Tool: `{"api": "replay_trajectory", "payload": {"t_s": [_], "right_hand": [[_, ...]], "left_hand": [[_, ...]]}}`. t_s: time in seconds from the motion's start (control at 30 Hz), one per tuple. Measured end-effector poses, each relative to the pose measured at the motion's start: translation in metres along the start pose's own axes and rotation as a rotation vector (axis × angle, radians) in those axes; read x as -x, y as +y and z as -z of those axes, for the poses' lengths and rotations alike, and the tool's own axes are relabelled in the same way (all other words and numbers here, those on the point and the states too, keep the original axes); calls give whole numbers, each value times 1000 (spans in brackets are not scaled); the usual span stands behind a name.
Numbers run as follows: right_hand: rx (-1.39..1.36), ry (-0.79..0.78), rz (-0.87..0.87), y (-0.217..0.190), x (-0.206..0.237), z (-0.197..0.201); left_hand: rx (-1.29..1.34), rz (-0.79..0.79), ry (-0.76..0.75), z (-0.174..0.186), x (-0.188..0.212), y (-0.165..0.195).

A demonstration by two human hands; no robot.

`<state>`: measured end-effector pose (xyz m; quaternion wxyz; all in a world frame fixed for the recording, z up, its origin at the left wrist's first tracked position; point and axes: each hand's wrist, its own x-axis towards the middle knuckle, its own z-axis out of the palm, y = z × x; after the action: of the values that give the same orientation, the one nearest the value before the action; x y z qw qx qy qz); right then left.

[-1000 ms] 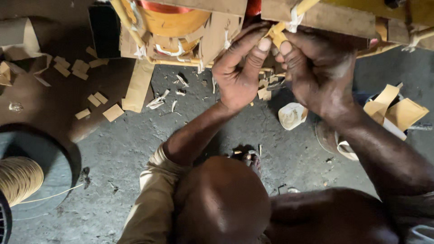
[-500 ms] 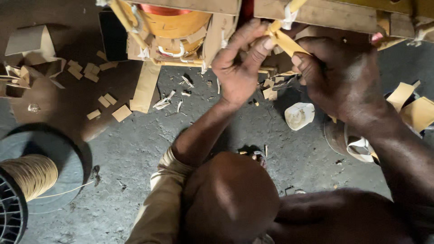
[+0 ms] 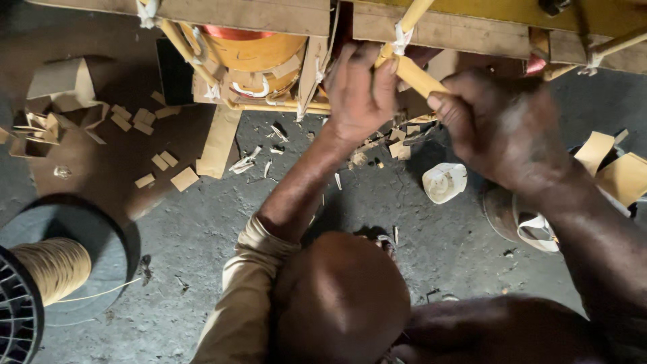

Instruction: The person sits on the floor and ties thin wooden sticks and kraft paper strips onto a low wooden frame assembly, knotting and folding the strips to secure the sticks in place. They repeatedly pick up sticks and paper strips, fold the paper over the frame rails, and press the joints tight by hand.

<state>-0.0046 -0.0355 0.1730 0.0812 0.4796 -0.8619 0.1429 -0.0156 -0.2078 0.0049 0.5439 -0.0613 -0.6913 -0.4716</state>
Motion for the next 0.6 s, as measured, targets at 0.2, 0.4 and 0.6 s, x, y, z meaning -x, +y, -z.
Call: {"api": "replay_trajectory", "payload": {"t_s": [0.2,0.4,0.6], "right_hand": [[-214,-60,-104,-34,13,-3],[-71,-74,27,-63,-1,-26],[-50,-263,26,-87,-2,-38]], "left_hand": [[266,190,-15,29,8,18],[126,100,13,39,2,27],[378,364,114,28,1,40]]}}
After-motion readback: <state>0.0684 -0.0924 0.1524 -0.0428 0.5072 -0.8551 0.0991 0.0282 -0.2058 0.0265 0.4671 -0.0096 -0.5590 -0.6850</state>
